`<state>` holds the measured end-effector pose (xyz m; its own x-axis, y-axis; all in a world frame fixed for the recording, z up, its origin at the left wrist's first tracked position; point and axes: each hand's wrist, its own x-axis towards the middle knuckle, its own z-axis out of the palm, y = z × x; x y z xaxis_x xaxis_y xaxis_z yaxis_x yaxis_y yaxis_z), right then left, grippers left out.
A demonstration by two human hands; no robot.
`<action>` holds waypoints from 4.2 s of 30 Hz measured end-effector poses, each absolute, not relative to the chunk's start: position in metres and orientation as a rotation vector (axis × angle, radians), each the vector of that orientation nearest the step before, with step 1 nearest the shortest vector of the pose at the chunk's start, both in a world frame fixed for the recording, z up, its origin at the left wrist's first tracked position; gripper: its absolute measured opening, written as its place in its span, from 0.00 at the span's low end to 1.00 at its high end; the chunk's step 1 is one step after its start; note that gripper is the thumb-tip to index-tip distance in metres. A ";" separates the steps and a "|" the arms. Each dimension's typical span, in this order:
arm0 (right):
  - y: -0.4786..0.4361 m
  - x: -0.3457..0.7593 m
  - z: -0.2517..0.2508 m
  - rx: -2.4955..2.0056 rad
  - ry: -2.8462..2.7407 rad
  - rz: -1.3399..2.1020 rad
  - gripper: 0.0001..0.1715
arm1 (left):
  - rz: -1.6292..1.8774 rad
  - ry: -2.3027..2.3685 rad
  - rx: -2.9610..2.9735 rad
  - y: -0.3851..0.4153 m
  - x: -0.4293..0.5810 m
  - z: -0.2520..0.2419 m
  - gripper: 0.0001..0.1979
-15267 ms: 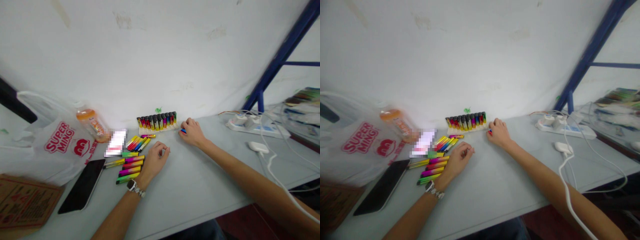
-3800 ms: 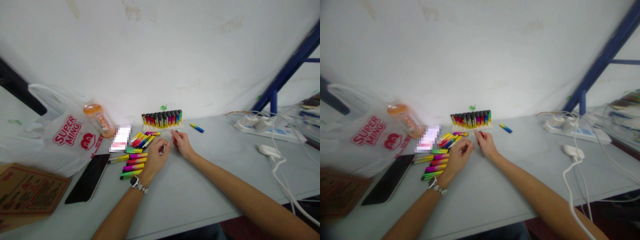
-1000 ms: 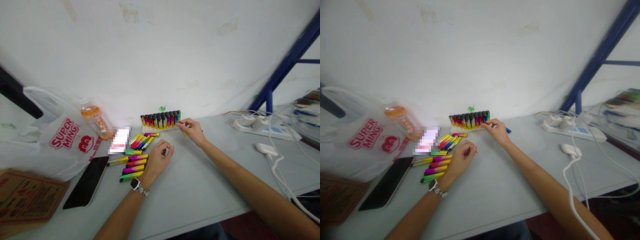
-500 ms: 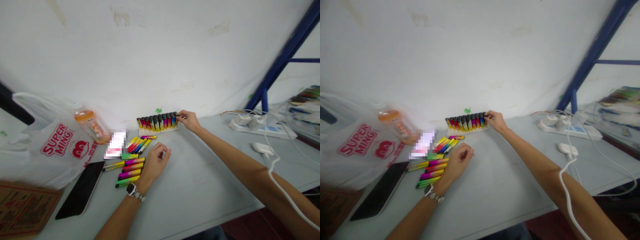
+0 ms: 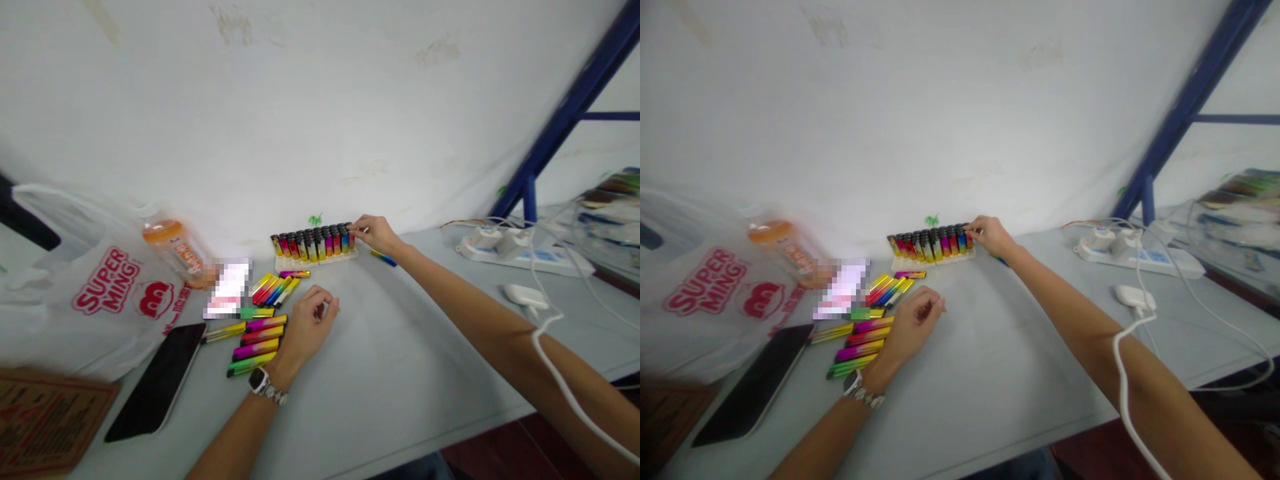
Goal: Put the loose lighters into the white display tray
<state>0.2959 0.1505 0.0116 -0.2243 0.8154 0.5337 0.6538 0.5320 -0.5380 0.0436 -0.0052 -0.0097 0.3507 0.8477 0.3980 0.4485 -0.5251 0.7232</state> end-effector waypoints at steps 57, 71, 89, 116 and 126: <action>0.001 0.205 -0.019 -1.066 -1.295 0.855 0.23 | 1.114 1.121 2.141 -0.002 0.067 -0.005 0.07; -0.008 0.197 -0.015 -1.026 -1.283 0.975 0.18 | 1.271 1.072 1.783 -0.005 0.074 -0.005 0.07; -0.012 0.189 -0.010 -0.906 -1.140 1.343 0.23 | 1.510 0.933 1.392 -0.006 0.069 0.004 0.16; -0.009 0.203 0.002 -0.964 -1.371 0.869 0.16 | 1.059 0.927 1.095 -0.007 0.081 -0.002 0.40; 0.092 0.277 0.013 -1.134 -1.515 0.466 0.14 | 1.167 1.119 1.362 -0.004 0.078 -0.012 0.30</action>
<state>0.2770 0.0918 0.0133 0.0940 0.8414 0.5321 0.3969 0.4585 -0.7951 0.0777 -0.0039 -0.0118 0.1128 0.9899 0.0859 0.0445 -0.0914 0.9948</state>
